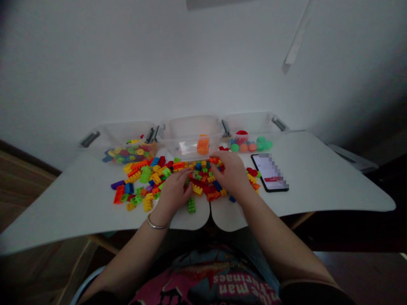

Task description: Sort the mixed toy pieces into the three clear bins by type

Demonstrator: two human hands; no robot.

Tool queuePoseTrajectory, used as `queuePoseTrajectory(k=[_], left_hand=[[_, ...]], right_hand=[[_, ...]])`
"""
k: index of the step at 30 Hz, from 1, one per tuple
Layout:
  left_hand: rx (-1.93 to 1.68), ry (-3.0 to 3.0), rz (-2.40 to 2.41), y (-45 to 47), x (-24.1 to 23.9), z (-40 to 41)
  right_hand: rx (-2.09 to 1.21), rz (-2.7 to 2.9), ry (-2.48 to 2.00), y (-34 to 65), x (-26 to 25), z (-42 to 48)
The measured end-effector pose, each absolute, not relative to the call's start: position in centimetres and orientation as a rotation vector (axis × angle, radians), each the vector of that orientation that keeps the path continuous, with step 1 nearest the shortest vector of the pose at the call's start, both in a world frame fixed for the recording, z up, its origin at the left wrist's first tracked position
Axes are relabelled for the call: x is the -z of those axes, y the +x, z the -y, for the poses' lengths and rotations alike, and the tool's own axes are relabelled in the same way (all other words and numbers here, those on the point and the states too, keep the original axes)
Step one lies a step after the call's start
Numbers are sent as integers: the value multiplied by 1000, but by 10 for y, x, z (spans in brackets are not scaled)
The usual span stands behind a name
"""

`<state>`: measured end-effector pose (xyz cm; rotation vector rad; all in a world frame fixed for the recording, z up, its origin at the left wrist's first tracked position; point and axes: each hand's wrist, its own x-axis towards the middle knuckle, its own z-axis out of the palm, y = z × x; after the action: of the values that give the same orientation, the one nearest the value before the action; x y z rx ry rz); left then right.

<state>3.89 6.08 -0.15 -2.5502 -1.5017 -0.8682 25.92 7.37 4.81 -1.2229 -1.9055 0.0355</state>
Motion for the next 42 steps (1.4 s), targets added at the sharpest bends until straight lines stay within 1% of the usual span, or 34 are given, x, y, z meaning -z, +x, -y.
queuePoseTrajectory(k=[4, 8, 17, 22, 30, 38, 42], left_hand=[[840, -2533, 1520, 39, 5, -62], [870, -2528, 1528, 39, 4, -61], [929, -2541, 1537, 37, 6, -63], [944, -2550, 1543, 35, 9, -64], [1076, -2541, 1421, 37, 4, -62], [1005, -2575, 1365, 36, -4, -56], [900, -2620, 1341, 34, -1, -58]], right_hand=[[19, 2062, -1283, 228, -15, -57], [45, 2120, -1275, 219, 0, -52], [-8, 2288, -1062, 220, 9, -47], [64, 2298, -1122, 220, 11, -48], [100, 2312, -1169, 219, 14, -51], [-43, 2112, -1181, 219, 15, -51], [-112, 2032, -1194, 220, 14, -52]])
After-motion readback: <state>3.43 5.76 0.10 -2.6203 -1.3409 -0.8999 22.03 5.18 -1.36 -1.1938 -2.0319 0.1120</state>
